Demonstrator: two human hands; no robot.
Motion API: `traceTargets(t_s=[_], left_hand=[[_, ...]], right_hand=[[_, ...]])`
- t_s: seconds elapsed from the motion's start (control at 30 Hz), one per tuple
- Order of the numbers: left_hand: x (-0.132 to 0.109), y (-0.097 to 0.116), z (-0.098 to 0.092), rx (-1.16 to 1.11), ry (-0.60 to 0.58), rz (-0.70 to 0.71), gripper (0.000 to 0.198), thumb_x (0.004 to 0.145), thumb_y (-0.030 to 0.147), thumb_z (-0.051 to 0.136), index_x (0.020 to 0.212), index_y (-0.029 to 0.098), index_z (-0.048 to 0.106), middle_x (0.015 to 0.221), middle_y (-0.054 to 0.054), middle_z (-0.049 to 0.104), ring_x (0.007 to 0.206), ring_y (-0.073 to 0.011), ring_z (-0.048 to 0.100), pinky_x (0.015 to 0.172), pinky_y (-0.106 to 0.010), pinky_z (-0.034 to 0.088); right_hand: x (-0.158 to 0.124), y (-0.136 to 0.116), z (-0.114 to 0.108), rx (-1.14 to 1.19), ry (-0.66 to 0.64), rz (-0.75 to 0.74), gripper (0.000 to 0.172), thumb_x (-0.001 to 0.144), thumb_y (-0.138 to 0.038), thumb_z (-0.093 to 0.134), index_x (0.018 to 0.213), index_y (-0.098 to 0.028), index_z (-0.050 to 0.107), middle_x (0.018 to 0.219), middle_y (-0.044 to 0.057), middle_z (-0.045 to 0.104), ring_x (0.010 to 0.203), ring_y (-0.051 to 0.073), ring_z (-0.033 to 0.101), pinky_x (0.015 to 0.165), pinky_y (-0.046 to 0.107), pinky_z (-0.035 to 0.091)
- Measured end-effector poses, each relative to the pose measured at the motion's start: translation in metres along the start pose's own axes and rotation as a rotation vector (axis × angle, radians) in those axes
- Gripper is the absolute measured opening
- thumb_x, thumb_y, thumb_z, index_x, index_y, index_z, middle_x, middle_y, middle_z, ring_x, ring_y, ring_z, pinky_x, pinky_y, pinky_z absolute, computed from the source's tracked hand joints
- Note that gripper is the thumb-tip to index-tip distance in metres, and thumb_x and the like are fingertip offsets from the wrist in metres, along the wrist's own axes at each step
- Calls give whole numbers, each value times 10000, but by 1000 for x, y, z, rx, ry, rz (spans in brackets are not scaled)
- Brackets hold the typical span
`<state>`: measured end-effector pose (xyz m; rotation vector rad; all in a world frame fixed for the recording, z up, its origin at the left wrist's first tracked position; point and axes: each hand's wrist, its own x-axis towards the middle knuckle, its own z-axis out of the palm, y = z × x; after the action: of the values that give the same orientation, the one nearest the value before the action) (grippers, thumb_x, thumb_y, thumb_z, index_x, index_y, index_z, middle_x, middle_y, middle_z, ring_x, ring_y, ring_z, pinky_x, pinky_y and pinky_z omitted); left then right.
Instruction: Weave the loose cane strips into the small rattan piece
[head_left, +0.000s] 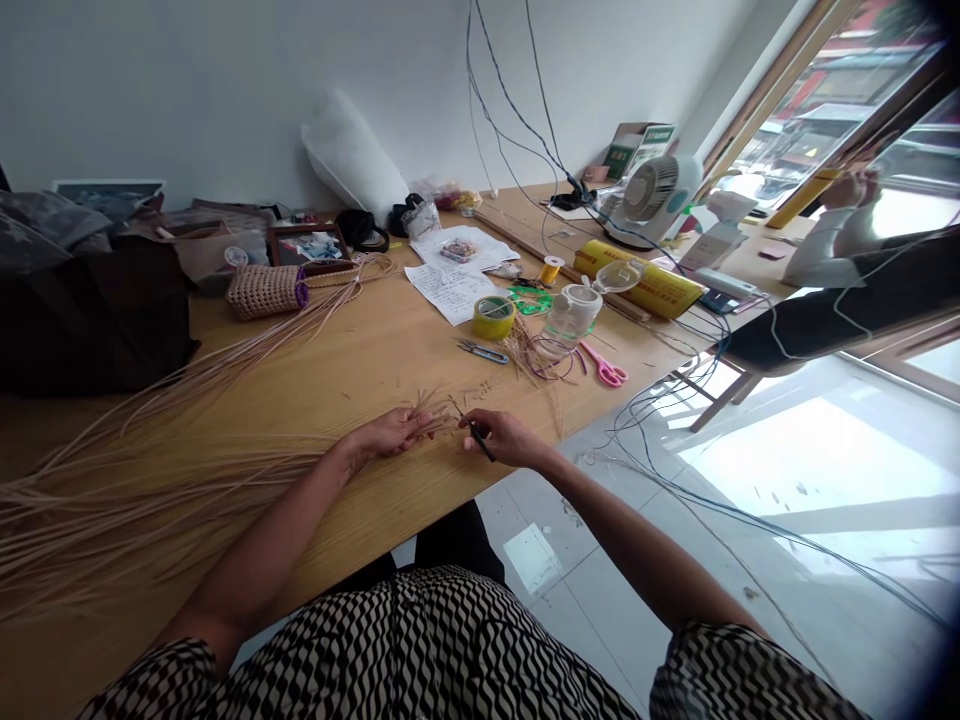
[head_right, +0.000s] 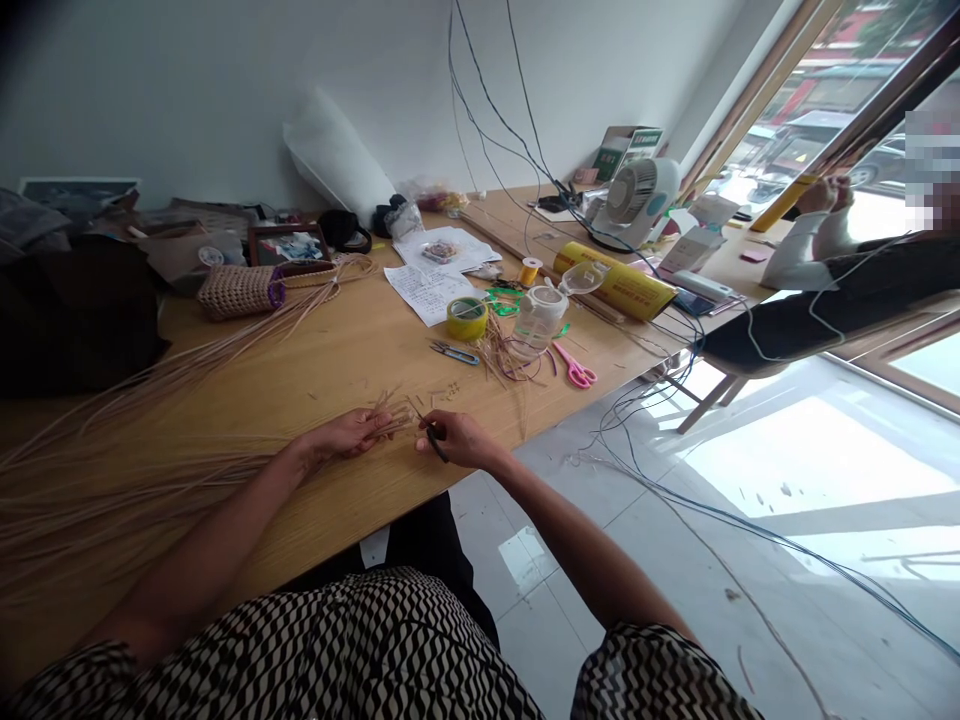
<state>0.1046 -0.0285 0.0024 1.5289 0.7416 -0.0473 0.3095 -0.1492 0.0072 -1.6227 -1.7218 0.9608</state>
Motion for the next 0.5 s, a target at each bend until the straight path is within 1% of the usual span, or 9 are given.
traceTargets(t_s=[0.1, 0.2, 0.37, 0.5], left_hand=[[0, 0, 0, -17, -8, -5, 597, 713, 718, 483, 825, 134, 542, 413, 89, 329, 320, -28, 191, 332, -192, 105], [0, -1, 0, -38, 11, 3, 587, 722, 716, 474, 799, 137, 537, 407, 88, 320, 316, -29, 188, 328, -192, 106], [2, -5, -2, -59, 40, 9, 600, 715, 729, 462, 808, 140, 533, 413, 93, 322, 304, -28, 187, 312, -179, 105], [3, -6, -2, -56, 53, 21, 609, 725, 729, 446, 830, 135, 533, 425, 96, 328, 305, -25, 191, 312, -167, 113]], right_hand=[[7, -5, 0, -41, -11, -7, 424, 736, -453, 627, 1009, -129, 610, 660, -14, 538, 574, 93, 448, 531, 220, 348], [10, -5, 1, -41, 14, -25, 419, 738, -435, 628, 1025, -131, 602, 680, -6, 552, 592, 98, 456, 539, 215, 359], [4, 0, 1, -46, 19, -21, 414, 744, -427, 620, 1023, -122, 596, 677, 0, 552, 595, 104, 462, 543, 220, 369], [2, -1, 0, -76, 15, -16, 395, 730, -409, 634, 1008, -130, 603, 671, -9, 542, 589, 103, 460, 550, 225, 366]])
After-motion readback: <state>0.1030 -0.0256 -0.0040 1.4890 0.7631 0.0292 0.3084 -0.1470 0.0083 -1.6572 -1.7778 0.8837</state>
